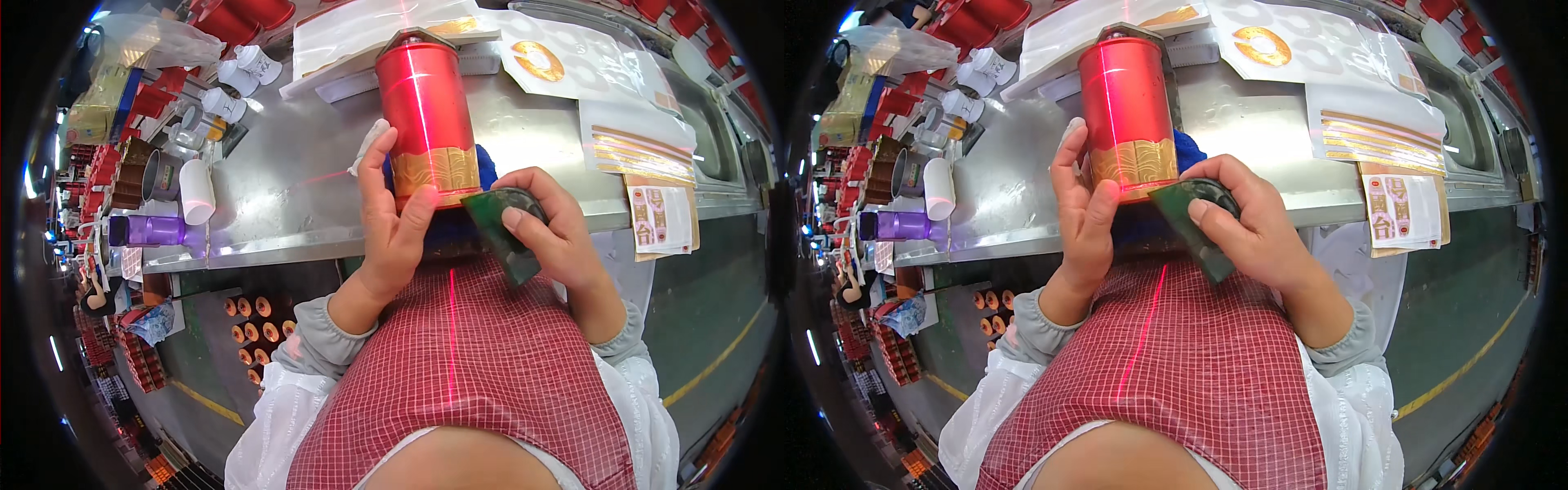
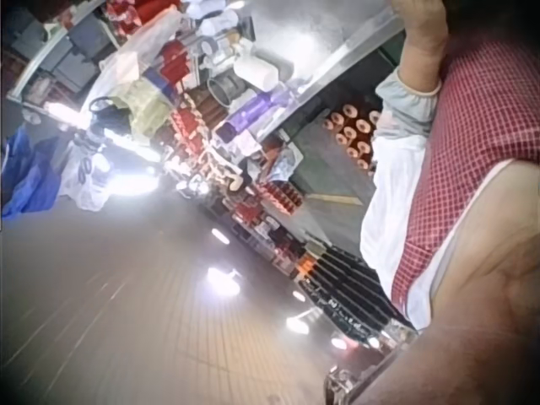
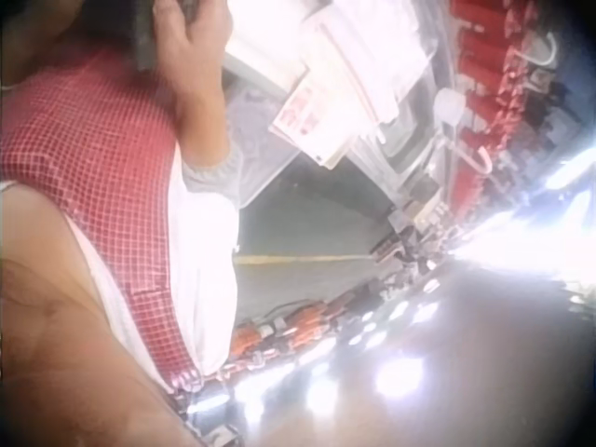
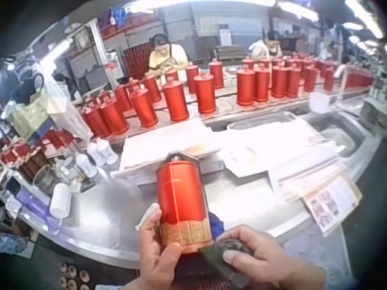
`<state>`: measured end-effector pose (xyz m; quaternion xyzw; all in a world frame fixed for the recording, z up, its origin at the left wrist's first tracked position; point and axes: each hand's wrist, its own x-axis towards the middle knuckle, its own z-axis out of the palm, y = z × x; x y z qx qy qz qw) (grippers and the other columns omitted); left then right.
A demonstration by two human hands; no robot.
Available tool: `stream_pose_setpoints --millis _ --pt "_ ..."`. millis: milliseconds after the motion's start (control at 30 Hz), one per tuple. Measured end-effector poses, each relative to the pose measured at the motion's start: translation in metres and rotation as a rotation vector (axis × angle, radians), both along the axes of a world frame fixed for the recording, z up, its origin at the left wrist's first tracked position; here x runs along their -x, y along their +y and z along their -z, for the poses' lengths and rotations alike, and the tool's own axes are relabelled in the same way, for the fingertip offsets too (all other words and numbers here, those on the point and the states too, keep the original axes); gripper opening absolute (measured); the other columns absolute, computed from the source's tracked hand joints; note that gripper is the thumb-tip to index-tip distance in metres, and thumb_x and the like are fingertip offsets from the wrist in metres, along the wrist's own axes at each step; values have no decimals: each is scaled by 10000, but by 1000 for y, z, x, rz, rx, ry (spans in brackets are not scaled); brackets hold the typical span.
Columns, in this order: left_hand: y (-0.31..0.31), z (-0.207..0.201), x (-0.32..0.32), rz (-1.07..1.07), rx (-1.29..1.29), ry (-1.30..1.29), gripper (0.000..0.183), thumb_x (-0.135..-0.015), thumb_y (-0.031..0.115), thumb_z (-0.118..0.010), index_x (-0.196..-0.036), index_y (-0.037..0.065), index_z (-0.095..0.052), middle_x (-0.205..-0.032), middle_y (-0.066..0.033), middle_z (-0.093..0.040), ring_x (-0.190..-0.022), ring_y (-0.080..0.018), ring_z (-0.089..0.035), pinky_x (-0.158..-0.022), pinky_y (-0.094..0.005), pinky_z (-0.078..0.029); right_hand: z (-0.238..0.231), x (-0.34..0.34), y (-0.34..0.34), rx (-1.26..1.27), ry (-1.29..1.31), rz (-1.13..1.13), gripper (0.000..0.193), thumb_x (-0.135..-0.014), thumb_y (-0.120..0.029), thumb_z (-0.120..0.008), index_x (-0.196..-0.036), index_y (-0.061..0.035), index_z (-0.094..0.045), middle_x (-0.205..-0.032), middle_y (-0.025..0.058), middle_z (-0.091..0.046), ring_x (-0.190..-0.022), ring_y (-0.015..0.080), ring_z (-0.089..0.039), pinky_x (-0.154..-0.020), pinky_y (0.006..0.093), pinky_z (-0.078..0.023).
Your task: The person applies gold decorative labels to a red cylindrical container. They use a green squeegee to smooth the labels and a wooden stick to press the edges. The person handles the container and labels one at a time, rotating the container to apply labels to different sides.
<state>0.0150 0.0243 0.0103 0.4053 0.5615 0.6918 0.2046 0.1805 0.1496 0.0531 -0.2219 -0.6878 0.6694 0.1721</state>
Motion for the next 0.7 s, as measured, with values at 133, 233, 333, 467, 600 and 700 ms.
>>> stream_pose_setpoints --millis 133,233,333,467,600,700 --pt "0 -2 -2 25 -10 -40 632 -935 164 -576 -1445 -29 -255 -1496 -176 -228 -1397 -251 -251 -1149 -369 -218 -2 6 2 -51 0 5 258 -865 -118 -567 -1097 -6 -579 -895 74 -630 -815 131 -589 -729 284 -487" --pt "-1 -1 0 8 9 -3 632 -930 162 -576 -1444 -27 -261 -1493 -178 -235 -1399 -254 -251 -1149 -370 -219 -5 9 5 -21 17 -12 256 -864 -117 -570 -1095 -8 -582 -889 79 -631 -820 134 -594 -733 283 -490" --pt "-1 0 2 -4 27 57 631 -924 157 -575 -1442 -29 -266 -1490 -181 -241 -1397 -257 -256 -1149 -370 -219 -7 11 14 -38 -24 -34 256 -861 -120 -574 -1091 -6 -582 -876 83 -631 -808 137 -598 -728 285 -493" --pt "-2 -4 -2 -5 45 55 630 -922 153 -571 -1442 -31 -267 -1485 -184 -247 -1387 -259 -271 -1148 -369 -221 -7 17 15 -177 39 -107 261 -860 -131 -579 -1088 -3 -583 -856 85 -632 -755 137 -603 -683 288 -498" --pt "-2 -1 1 10 24 50 627 -926 147 -562 -1445 -30 -259 -1483 -177 -247 -1374 -249 -289 -1142 -368 -237 -10 16 23 -139 0 -68 260 -859 -137 -580 -1079 2 -586 -827 93 -632 -735 139 -602 -672 286 -497" --pt "-1 -3 -2 29 4 28 627 -931 132 -549 -1452 -26 -239 -1489 -167 -235 -1377 -237 -284 -1141 -366 -238 -16 19 26 -183 -40 -117 265 -852 -137 -588 -1076 4 -596 -821 89 -643 -732 138 -605 -674 283 -499"
